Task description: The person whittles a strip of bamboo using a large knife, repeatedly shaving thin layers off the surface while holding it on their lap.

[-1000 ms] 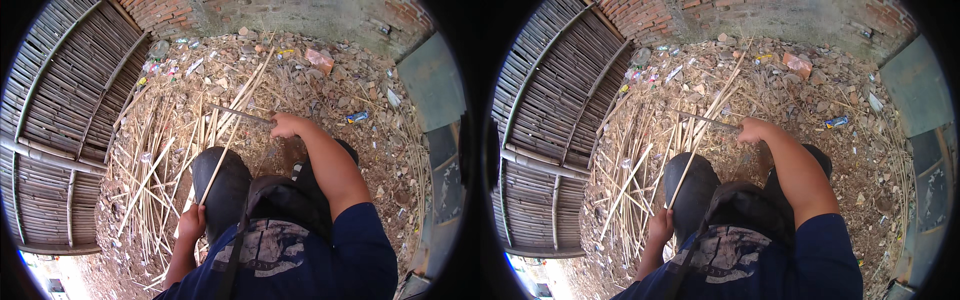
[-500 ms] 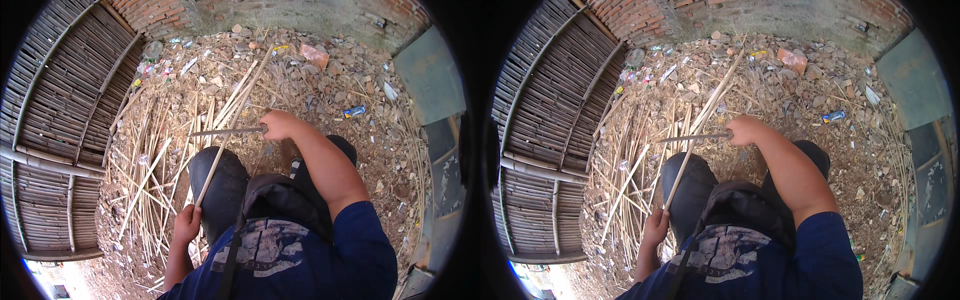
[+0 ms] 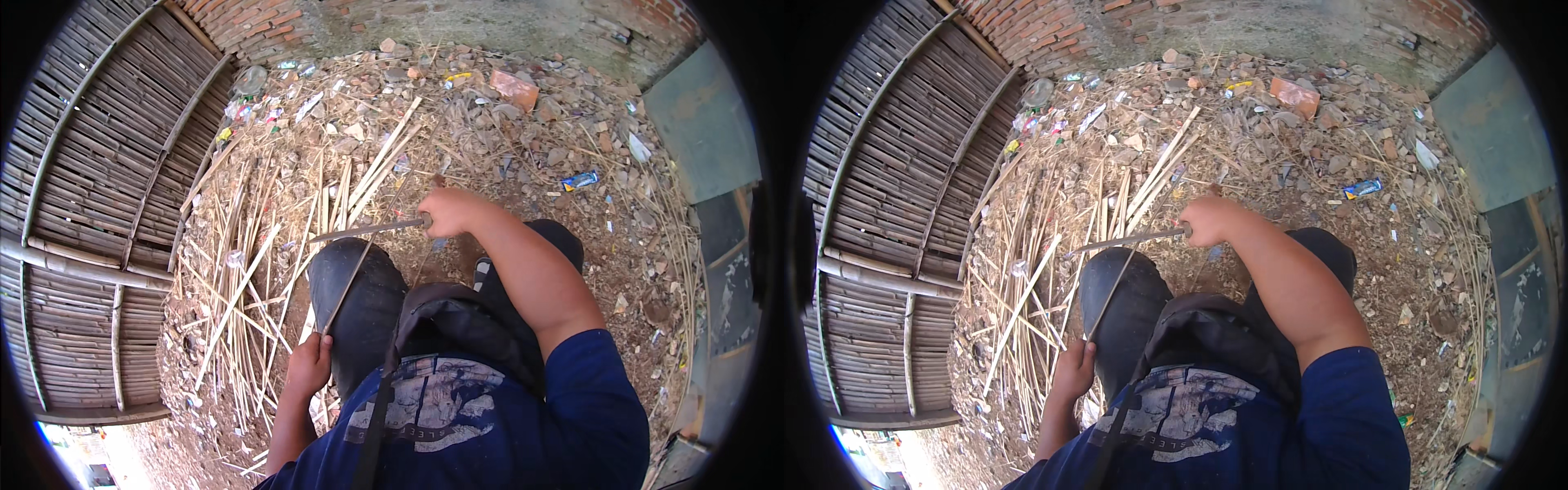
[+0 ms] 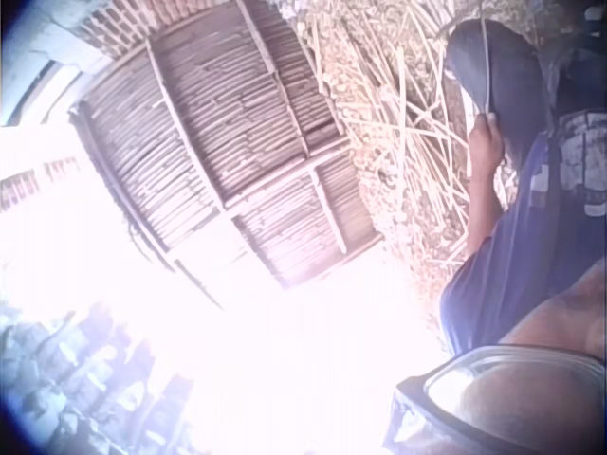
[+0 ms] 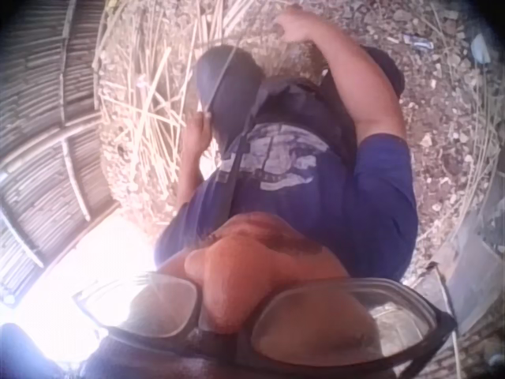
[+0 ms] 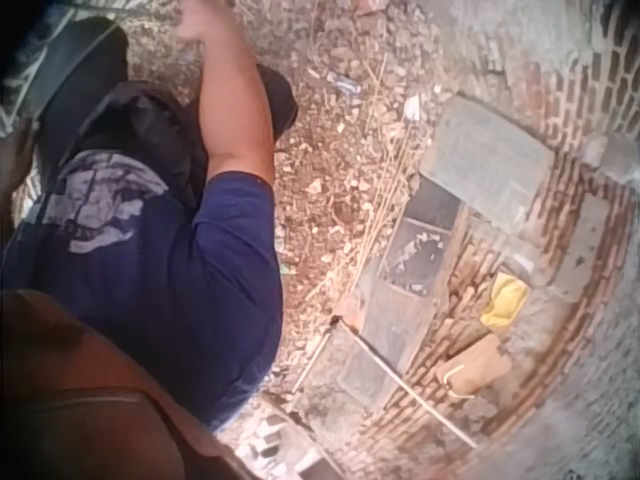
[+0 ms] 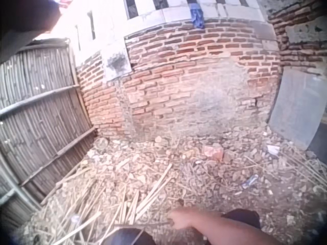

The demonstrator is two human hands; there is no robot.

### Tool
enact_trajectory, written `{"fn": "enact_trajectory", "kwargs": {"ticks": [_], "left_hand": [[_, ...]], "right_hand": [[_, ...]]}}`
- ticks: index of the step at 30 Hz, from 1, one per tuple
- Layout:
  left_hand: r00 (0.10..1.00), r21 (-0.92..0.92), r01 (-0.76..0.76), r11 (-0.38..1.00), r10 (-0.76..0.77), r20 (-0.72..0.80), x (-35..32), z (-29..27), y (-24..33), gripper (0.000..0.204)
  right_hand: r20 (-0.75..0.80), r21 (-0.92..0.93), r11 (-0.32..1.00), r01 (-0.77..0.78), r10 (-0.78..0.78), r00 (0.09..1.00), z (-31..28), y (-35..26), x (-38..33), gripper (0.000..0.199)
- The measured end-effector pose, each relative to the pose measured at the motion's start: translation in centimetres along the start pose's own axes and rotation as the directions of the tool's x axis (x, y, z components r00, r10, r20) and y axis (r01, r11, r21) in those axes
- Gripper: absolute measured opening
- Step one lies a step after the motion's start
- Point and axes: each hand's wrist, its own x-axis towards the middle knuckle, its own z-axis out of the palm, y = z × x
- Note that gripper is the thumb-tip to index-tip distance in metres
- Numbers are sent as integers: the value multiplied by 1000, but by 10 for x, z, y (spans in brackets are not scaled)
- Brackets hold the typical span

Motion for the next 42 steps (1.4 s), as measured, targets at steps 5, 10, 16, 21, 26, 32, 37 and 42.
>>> {"fn": "enact_trajectory", "kwargs": {"ticks": [5,10,16,21,26,32,37,42], "left_hand": [[988,-274,61,960,-19,152,11,-1,-18,44],[983,-297,84,951,-31,179,15,3,-22,45],[995,-286,64,956,-39,93,9,1,-8,42],[999,-163,-6,987,11,31,5,3,-3,34],[990,-287,44,957,-3,142,10,-2,-12,39],[985,-309,64,949,-9,175,11,-5,-13,40],[993,-312,55,949,-20,115,9,-4,-5,35],[992,-376,39,926,9,124,11,-3,-3,31]], "right_hand": [[10,76,997,-14,14,1000,-3,-5,-3,39],[-19,62,998,22,-21,1000,11,13,6,45],[54,47,999,-23,21,998,3,8,6,47],[33,61,997,-50,48,998,3,9,5,45],[54,62,996,-57,53,997,0,8,5,45],[30,57,998,-16,14,999,1,9,7,44],[21,65,998,-13,11,1000,1,9,7,45],[-8,86,996,-8,8,1000,6,13,8,49]]}}
